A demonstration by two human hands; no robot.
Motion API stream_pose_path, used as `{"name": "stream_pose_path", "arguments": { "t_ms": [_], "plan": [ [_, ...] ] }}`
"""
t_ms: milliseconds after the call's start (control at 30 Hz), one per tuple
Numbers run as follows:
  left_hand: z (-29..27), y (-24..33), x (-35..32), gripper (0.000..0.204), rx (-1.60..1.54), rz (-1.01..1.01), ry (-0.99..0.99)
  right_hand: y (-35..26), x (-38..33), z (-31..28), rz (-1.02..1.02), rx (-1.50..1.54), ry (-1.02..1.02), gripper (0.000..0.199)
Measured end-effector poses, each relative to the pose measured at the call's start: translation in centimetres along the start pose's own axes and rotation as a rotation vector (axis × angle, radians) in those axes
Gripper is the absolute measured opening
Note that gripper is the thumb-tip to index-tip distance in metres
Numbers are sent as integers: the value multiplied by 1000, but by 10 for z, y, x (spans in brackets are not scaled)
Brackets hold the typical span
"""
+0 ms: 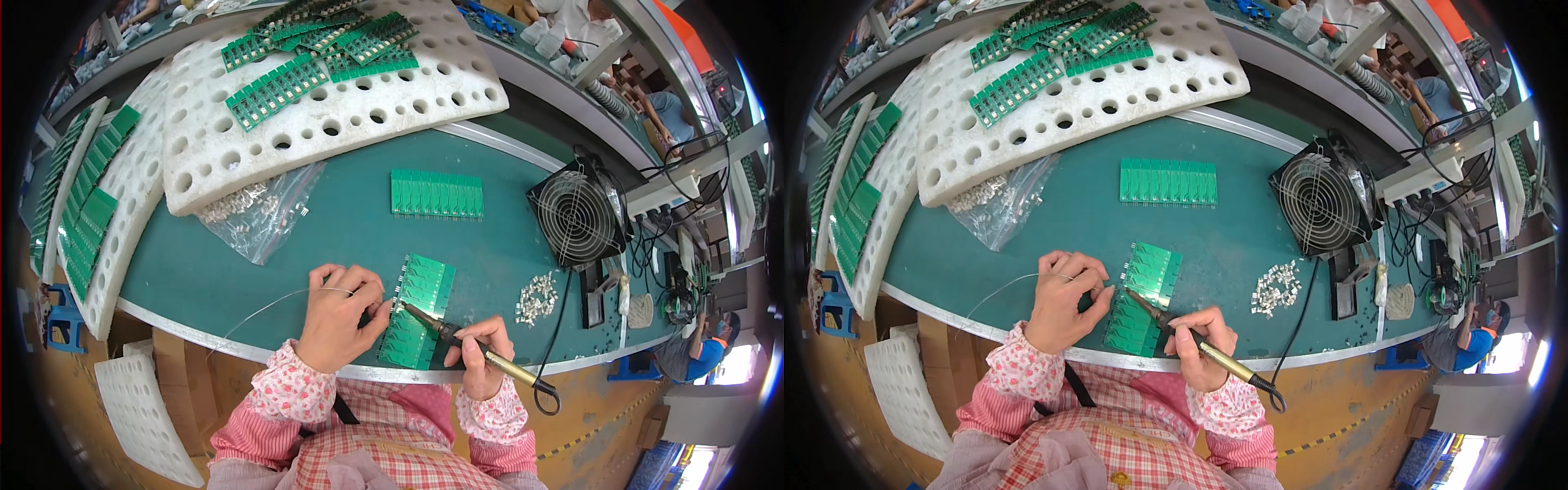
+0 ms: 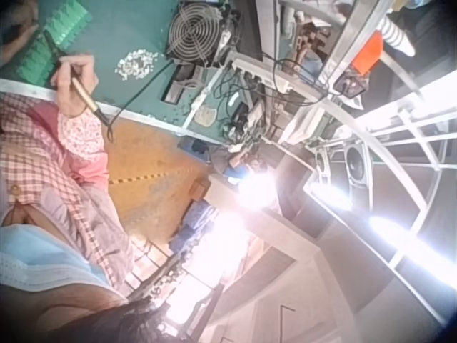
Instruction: The person solders components onto circuit board strips using a soldering iron and solder wire, sets finished boards onto a tray, and picks up another circuit board strip to solder.
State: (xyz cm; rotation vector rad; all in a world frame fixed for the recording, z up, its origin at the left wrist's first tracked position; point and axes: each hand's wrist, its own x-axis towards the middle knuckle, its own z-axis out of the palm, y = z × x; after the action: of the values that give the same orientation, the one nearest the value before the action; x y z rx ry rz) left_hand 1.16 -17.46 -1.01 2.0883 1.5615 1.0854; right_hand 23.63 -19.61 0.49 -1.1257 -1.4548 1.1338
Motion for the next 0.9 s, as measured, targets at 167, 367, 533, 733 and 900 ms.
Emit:
{"name": "stream_pose_path", "arguments": {
  "t_ms": [167, 367, 533, 733, 900],
  "plan": [
    [2, 1, 0, 16, 1, -2, 7, -1, 0, 0, -14, -22, -14, 13],
    [1, 1, 0, 15, -49, -35, 33, -3, -1, 0, 4, -6, -10, 12],
    [0, 2, 0, 16, -67, -54, 25, 0, -2, -1, 4, -11, -8, 13],
    [2, 1, 1, 14, -27, 11, 49, 3, -4, 0, 15, 40, 71, 15],
    [1, 1, 0, 13, 8, 20, -3, -1, 1, 2, 57, -24, 17, 21]
  ]
}}
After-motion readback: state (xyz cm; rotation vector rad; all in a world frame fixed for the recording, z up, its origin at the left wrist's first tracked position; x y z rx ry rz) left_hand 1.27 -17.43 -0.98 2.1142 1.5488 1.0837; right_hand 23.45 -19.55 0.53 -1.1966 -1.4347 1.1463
